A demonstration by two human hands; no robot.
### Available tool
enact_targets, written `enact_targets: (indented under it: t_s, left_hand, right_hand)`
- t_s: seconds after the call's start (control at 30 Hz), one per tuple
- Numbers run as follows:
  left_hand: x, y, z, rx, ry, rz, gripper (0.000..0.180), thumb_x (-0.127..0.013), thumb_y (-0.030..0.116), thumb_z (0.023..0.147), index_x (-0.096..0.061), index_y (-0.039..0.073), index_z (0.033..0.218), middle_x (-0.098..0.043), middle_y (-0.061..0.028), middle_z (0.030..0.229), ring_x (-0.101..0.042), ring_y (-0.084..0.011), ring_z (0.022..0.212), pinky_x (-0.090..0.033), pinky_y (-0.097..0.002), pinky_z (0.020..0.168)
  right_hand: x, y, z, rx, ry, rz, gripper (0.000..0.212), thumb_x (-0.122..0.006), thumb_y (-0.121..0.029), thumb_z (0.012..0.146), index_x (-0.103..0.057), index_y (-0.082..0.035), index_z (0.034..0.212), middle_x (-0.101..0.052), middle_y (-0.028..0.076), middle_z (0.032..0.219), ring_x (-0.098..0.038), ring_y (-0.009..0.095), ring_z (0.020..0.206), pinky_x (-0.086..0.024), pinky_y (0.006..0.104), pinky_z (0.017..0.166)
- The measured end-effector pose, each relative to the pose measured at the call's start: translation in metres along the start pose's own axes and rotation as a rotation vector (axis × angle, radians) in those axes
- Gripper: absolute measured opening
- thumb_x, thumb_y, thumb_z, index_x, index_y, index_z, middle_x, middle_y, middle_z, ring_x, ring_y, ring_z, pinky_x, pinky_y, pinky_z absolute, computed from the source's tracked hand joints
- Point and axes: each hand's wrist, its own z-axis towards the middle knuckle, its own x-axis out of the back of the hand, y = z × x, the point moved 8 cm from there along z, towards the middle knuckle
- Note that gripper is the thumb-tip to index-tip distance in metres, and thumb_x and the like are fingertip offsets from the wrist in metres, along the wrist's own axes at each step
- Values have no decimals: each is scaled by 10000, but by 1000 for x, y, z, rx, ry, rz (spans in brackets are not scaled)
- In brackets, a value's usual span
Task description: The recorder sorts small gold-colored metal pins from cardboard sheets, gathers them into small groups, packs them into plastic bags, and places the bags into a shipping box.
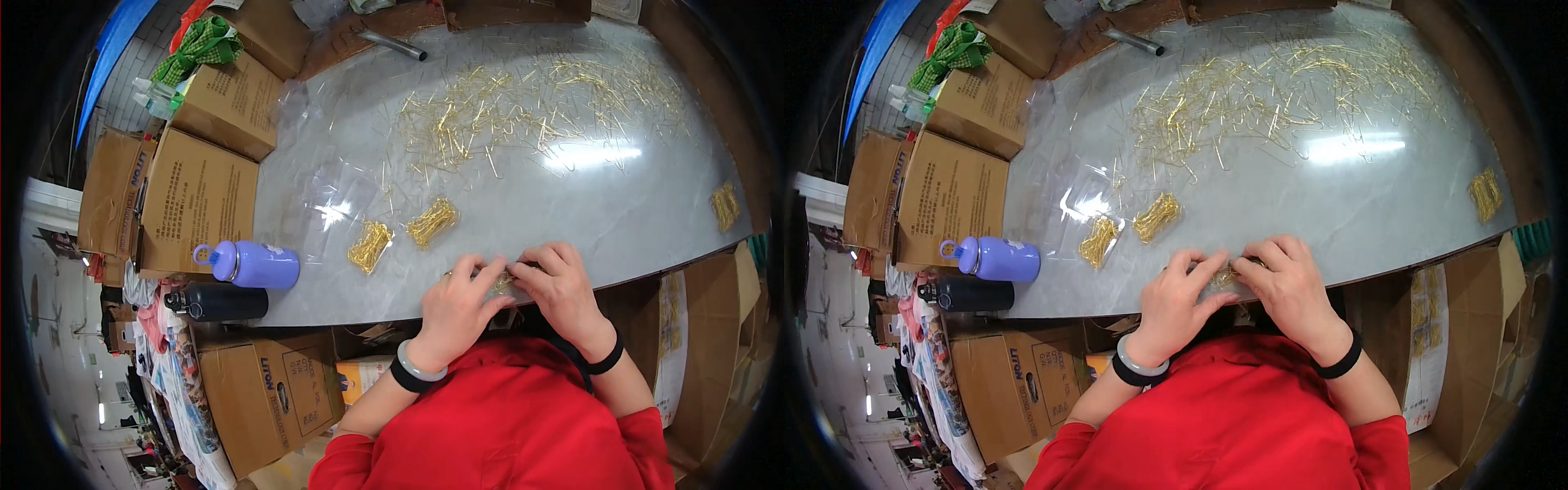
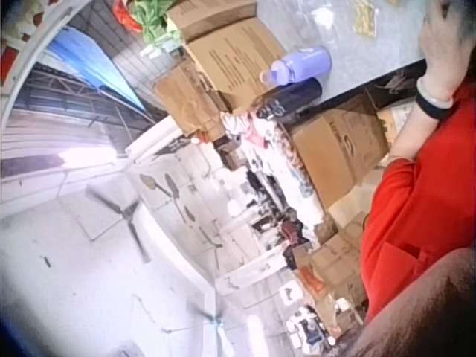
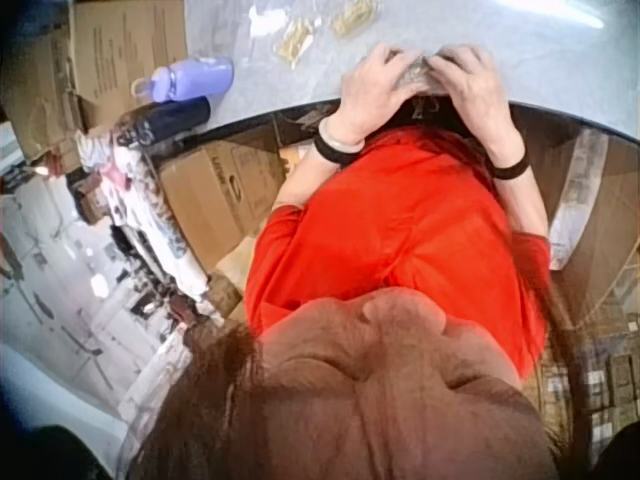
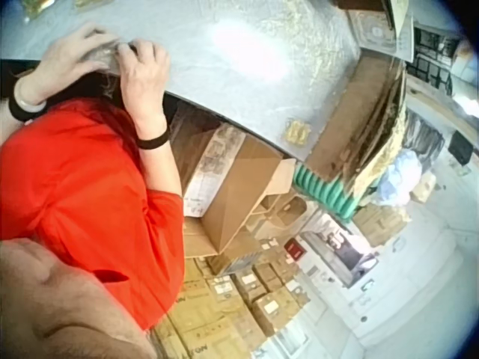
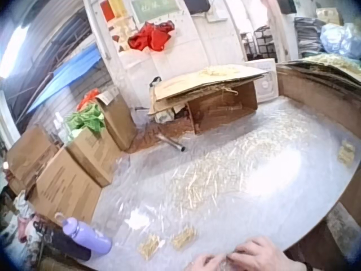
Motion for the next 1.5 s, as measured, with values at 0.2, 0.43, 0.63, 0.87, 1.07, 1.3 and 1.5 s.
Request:
enact_targets:
  t_s: [0.2, 0.43, 0.63, 0.87, 1.07, 1.3, 1.5]
  left_hand:
    - [-6, -1, 4, 26, 34, 21, 341, -763, 243, 833, -697, 131, 1149, -595, -69, 1022, -642, -247, 755, -514, -368, 621]
    - [-1, 8, 2, -11, 112, 110, 280, -724, 189, 866, -694, 95, 1128, -583, -95, 1023, -636, -278, 791, -509, -388, 626]
    - [-7, 13, 0, -166, 165, 134, 446, -693, 136, 880, -584, 4, 1292, -556, -190, 1259, -548, -403, 1192, -465, -478, 982]
    - [-29, 8, -1, -205, 73, -11, 454, -627, 9, 880, -532, -72, 1316, -495, -223, 1388, -477, -409, 1312, -377, -521, 1112]
    - [-23, 4, -2, -209, 139, 0, 391, -599, -46, 862, -567, -87, 1250, -536, -222, 1316, -526, -409, 1256, -424, -508, 1080]
    - [-18, -3, -10, -177, 237, -128, 253, -611, -55, 856, -603, -74, 1108, -577, -220, 1222, -565, -421, 1193, -459, -491, 1053]
    - [5, 1, -17, -139, 250, -238, 314, -653, -21, 846, -613, -55, 1156, -580, -226, 1269, -578, -375, 1203, -474, -433, 1038]
  right_hand:
    - [5, 2, -7, -32, 4, 47, 428, -748, -94, 744, -630, -59, 1154, -616, 84, 1143, -569, 288, 1074, -466, 399, 911]
    - [19, -6, -12, -50, -37, -28, 521, -791, -149, 741, -601, -51, 1216, -595, 110, 1232, -561, 308, 1110, -434, 432, 965]
    - [11, 9, -16, -129, -35, 111, 485, -727, -27, 780, -581, -23, 1242, -556, 162, 1305, -540, 353, 1162, -435, 449, 996]
    - [-12, -21, -8, -213, 70, 292, 597, -511, 133, 845, -357, 83, 1419, -371, 281, 1478, -378, 442, 1381, -356, 463, 1128]
    - [-3, -7, -3, -177, 56, 265, 511, -615, 66, 844, -497, 42, 1340, -533, 222, 1348, -493, 412, 1289, -415, 463, 1073]
    - [-12, -22, -3, 10, 119, -79, 346, -705, -5, 746, -649, -11, 1087, -648, 98, 1108, -603, 294, 1032, -498, 403, 887]
    - [-8, -26, -3, -2, 131, -95, 292, -705, 5, 756, -669, -17, 1045, -656, 82, 1078, -604, 284, 1024, -496, 402, 873]
